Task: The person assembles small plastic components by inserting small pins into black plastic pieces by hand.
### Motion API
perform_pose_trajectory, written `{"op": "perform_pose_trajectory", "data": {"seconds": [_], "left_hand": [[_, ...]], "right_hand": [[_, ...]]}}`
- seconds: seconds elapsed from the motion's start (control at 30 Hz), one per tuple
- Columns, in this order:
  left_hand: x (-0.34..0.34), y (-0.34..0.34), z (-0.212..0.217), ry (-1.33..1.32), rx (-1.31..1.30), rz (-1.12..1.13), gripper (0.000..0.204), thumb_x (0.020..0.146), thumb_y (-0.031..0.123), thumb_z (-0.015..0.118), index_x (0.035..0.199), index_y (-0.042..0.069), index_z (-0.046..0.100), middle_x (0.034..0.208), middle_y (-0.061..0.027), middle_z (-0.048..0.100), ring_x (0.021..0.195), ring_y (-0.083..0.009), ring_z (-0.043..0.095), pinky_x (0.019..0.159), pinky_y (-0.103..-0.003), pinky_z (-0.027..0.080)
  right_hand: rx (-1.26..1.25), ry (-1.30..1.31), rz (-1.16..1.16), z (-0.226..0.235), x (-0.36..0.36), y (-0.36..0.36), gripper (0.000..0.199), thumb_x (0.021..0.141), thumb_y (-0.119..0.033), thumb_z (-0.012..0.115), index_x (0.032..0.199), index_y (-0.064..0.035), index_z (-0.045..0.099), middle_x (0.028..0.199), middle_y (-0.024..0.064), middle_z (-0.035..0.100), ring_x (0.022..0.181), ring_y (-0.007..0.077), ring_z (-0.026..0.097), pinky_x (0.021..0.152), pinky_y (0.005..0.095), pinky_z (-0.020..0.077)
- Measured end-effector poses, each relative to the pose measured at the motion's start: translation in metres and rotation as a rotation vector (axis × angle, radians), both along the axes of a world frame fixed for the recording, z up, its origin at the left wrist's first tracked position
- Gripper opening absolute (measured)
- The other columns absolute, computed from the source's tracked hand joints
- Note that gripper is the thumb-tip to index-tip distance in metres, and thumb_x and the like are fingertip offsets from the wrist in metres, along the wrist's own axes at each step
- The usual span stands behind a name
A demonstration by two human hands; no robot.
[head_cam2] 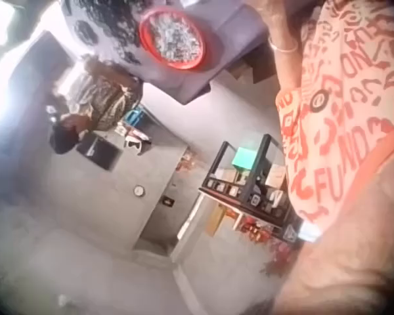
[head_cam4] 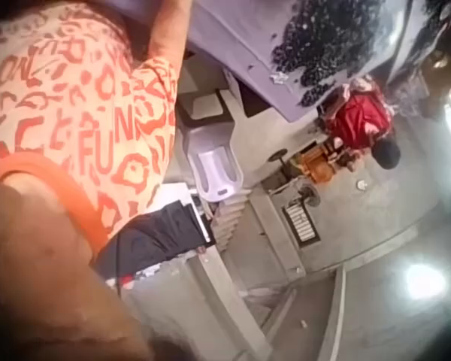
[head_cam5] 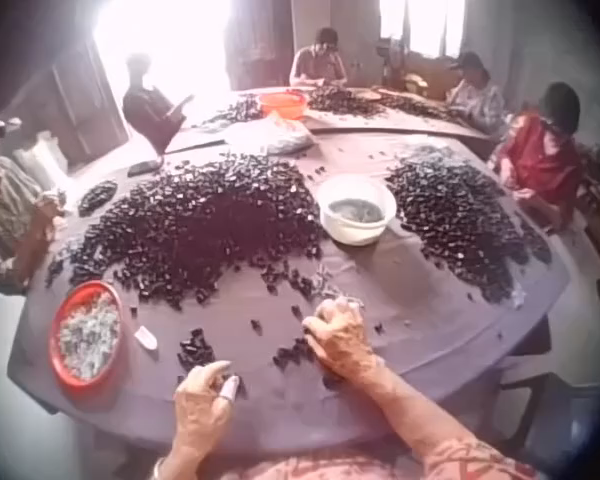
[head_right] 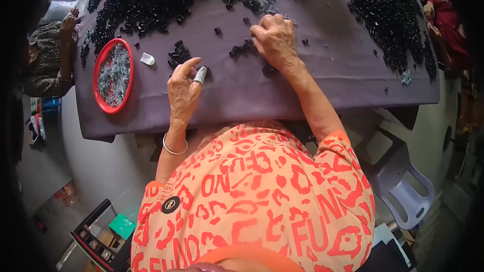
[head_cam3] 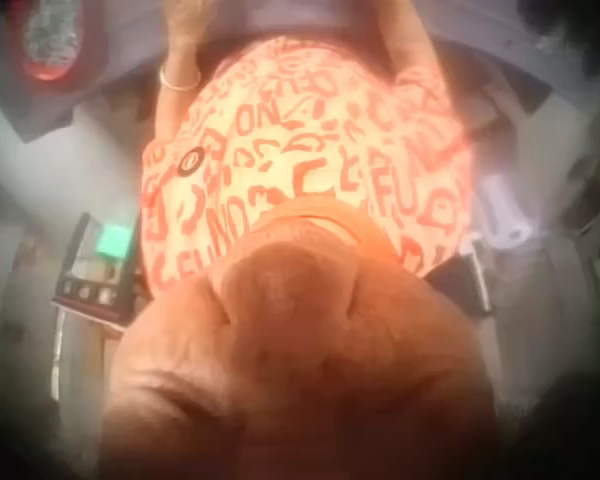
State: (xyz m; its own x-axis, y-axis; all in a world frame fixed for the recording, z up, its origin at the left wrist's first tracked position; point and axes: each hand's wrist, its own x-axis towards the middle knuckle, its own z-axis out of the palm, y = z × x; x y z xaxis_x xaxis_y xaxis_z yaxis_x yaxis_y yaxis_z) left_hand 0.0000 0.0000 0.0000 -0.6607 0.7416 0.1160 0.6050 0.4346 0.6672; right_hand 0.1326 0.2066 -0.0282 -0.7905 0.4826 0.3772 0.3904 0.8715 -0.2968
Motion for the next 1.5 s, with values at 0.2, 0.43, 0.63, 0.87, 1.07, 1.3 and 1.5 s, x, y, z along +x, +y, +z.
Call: {"op": "perform_pose_trajectory", "data": {"seconds": [0.2,0.43,0.63,0.87,1.07,1.3,1.5], "left_hand": [[0.033,0.007,-0.008,-0.083,0.171,-0.086,0.021,0.076,0.002,0.067,0.097,0.004,0.067,0.078,-0.0109,0.059,0.068,-0.026,0.06,0.063,-0.036,0.047],[0.049,0.028,-0.015,-1.412,0.348,-0.054,0.024,0.087,0.006,0.062,0.11,0.0,0.064,0.095,-0.0073,0.065,0.085,-0.0129,0.063,0.064,-0.025,0.052],[0.058,0.029,-0.026,-1.818,0.46,-0.114,0.028,0.09,0.015,0.06,0.115,0.002,0.059,0.102,-0.0069,0.064,0.083,-0.0137,0.062,0.063,-0.025,0.053],[0.072,0.027,-0.027,-1.995,0.603,-0.109,0.019,0.09,0.017,0.061,0.107,0.009,0.061,0.1,-0.0019,0.063,0.084,-0.0118,0.061,0.064,-0.023,0.052],[0.068,0.036,-0.013,-1.798,0.555,-0.16,0.019,0.09,0.021,0.062,0.104,0.008,0.06,0.095,-0.0021,0.064,0.083,-0.0119,0.062,0.066,-0.024,0.053],[0.07,0.033,-0.012,-1.868,0.607,-0.042,0.018,0.091,0.02,0.061,0.104,0.008,0.059,0.094,-0.0034,0.064,0.085,-0.0108,0.062,0.068,-0.023,0.052],[0.06,0.024,-0.021,-1.999,0.429,-0.09,0.019,0.091,0.025,0.06,0.102,0.009,0.06,0.092,-0.0013,0.063,0.082,-0.0103,0.06,0.068,-0.025,0.052]], "right_hand": [[0.142,0.058,0.067,-0.006,0.014,0.0,0.018,0.071,-0.012,0.069,0.088,-0.0117,0.063,0.096,0.0001,0.055,0.097,0.0209,0.051,0.082,0.0371,0.0359],[-0.143,0.26,0.092,0.013,0.041,-0.032,0.023,0.068,-0.002,0.069,0.089,-0.0079,0.061,0.097,0.0039,0.06,0.096,0.0216,0.055,0.084,0.0338,0.0378],[-0.641,0.51,0.108,0.017,0.042,-0.068,0.018,0.073,0.001,0.071,0.088,-0.0053,0.063,0.107,0.0084,0.058,0.103,0.0201,0.052,0.092,0.0308,0.0382],[-1.043,0.699,0.128,0.014,0.046,-0.078,0.016,0.077,0.0,0.07,0.092,-0.0058,0.067,0.12,0.0108,0.052,0.113,0.0182,0.044,0.096,0.0318,0.033],[-0.899,0.612,0.129,0.024,0.052,-0.068,0.014,0.077,-0.001,0.069,0.091,-0.0054,0.066,0.107,0.0085,0.058,0.103,0.0185,0.05,0.089,0.0318,0.0389],[-0.55,0.53,0.132,0.026,0.046,-0.067,0.019,0.072,-0.002,0.07,0.089,-0.0045,0.064,0.092,0.0079,0.06,0.087,0.0234,0.054,0.079,0.0324,0.0442],[-0.798,0.482,0.242,0.029,0.046,-0.058,0.017,0.073,0.0,0.07,0.089,-0.005,0.065,0.095,0.0059,0.059,0.091,0.0198,0.054,0.08,0.0304,0.0438]]}}
